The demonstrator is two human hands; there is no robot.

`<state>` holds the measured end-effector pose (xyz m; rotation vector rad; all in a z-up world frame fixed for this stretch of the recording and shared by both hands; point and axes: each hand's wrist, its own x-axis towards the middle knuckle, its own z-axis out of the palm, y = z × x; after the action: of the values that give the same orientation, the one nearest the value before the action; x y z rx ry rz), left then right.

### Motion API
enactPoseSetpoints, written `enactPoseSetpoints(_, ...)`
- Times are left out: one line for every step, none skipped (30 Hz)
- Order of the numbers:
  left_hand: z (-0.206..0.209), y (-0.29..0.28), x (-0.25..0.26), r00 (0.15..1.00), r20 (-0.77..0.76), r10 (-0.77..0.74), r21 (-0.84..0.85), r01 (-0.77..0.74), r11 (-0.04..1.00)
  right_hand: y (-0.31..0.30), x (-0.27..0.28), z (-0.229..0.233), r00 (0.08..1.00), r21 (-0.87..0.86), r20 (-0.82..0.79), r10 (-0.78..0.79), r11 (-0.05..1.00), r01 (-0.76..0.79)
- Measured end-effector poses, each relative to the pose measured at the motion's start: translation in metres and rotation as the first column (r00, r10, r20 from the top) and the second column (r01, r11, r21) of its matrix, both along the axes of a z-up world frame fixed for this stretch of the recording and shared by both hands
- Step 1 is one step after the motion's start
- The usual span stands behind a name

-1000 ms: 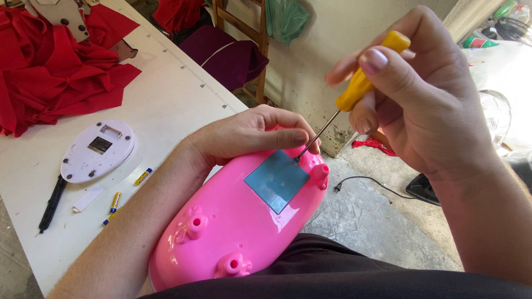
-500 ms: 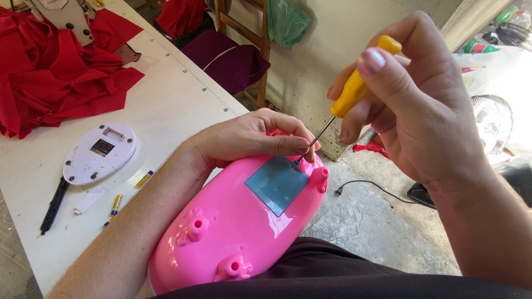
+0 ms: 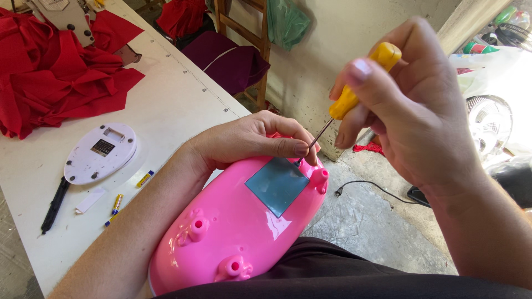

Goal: The person uses a yellow screwdriver to remove a screw from a pink plastic toy, then places the toy on the table. They insert two AA batteries into a black remote control and close the cover. Next, they insert two AA batteries into a white circular device and close its battery compartment.

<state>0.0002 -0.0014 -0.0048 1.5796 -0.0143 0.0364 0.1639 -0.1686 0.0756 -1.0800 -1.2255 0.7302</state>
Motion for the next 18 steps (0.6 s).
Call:
enactPoseSetpoints(0.0,0.0,-0.001,1.0,0.011,-0.011,-0.016,0.011,1.0,-0.002,0.0,0.001,0.996,-0.007,-0.084,0.033,0.999,-0.034)
enactPoseSetpoints(0.0,0.0,-0.001,1.0,0.022,-0.022,-0.032,0.022,0.999,-0.005,0.0,0.003,0.984,-0.011,-0.167,0.066,0.998,-0.068)
enactPoseSetpoints(0.0,0.0,-0.001,0.999,0.033,-0.034,-0.049,0.036,0.998,-0.006,0.0,0.003,0.977,-0.016,-0.199,0.071,0.997,-0.076)
enactPoseSetpoints(-0.001,0.0,-0.001,1.0,0.01,-0.022,-0.038,0.023,0.999,-0.007,0.0,0.003,0.97,-0.021,-0.232,0.076,0.996,-0.083)
enactPoseSetpoints(-0.001,-0.001,-0.001,1.0,-0.013,-0.008,-0.026,0.008,1.0,-0.005,-0.001,0.002,0.975,-0.028,-0.213,0.059,0.997,-0.067)
enactPoseSetpoints(-0.001,-0.001,-0.001,0.999,-0.036,0.006,-0.014,-0.007,1.0,-0.003,-0.001,0.001,0.98,-0.035,-0.195,0.043,0.998,-0.051)
enactPoseSetpoints(-0.002,-0.001,-0.001,0.999,-0.035,-0.004,-0.026,0.003,1.0,-0.003,-0.001,0.001,0.99,-0.027,-0.132,0.042,0.999,-0.046)
enactPoseSetpoints(-0.002,-0.002,-0.001,0.999,-0.034,-0.015,-0.037,0.014,0.999,-0.003,-0.001,0.001,0.997,-0.018,-0.069,0.041,0.999,-0.042)
enactPoseSetpoints(-0.002,-0.002,0.0,0.999,-0.033,-0.025,-0.049,0.023,0.999,-0.003,-0.001,0.001,0.999,-0.009,-0.006,0.039,0.999,-0.039)
enactPoseSetpoints(-0.002,-0.002,0.0,0.999,-0.015,-0.028,-0.046,0.027,0.999,-0.003,-0.002,0.0,0.995,-0.008,-0.083,0.057,0.998,-0.058)
enactPoseSetpoints(-0.002,-0.002,-0.001,1.0,0.002,-0.03,-0.041,0.03,0.999,-0.002,-0.003,-0.001,0.984,-0.006,-0.161,0.076,0.997,-0.078)
enactPoseSetpoints(-0.002,-0.002,-0.002,0.999,0.019,-0.032,-0.037,0.032,0.999,-0.002,-0.004,-0.002,0.967,-0.002,-0.238,0.094,0.995,-0.097)
enactPoseSetpoints(-0.002,-0.002,-0.003,1.0,0.015,-0.026,-0.04,0.027,0.999,-0.003,-0.004,-0.003,0.967,-0.024,-0.242,0.074,0.996,-0.082)
enactPoseSetpoints(-0.001,-0.003,-0.004,1.0,0.011,-0.02,-0.042,0.021,0.999,-0.004,-0.004,-0.003,0.968,-0.046,-0.245,0.054,0.997,-0.068)
enactPoseSetpoints(-0.001,-0.003,-0.004,1.0,0.008,-0.017,-0.044,0.017,0.999,-0.006,-0.002,-0.003,0.968,-0.068,-0.247,0.032,0.996,-0.05)
enactPoseSetpoints(0.0,-0.004,-0.005,1.0,0.002,-0.023,-0.047,0.023,0.999,-0.006,-0.002,-0.004,0.968,-0.049,-0.246,0.042,0.997,-0.055)
enactPoseSetpoints(0.0,-0.004,-0.006,1.0,-0.004,-0.028,-0.049,0.028,0.998,-0.004,-0.002,-0.006,0.969,-0.029,-0.243,0.053,0.998,-0.062)
enactPoseSetpoints(0.0,-0.005,-0.006,0.999,-0.009,-0.033,-0.052,0.032,0.998,-0.003,-0.001,-0.008,0.968,-0.01,-0.241,0.064,0.998,-0.068)
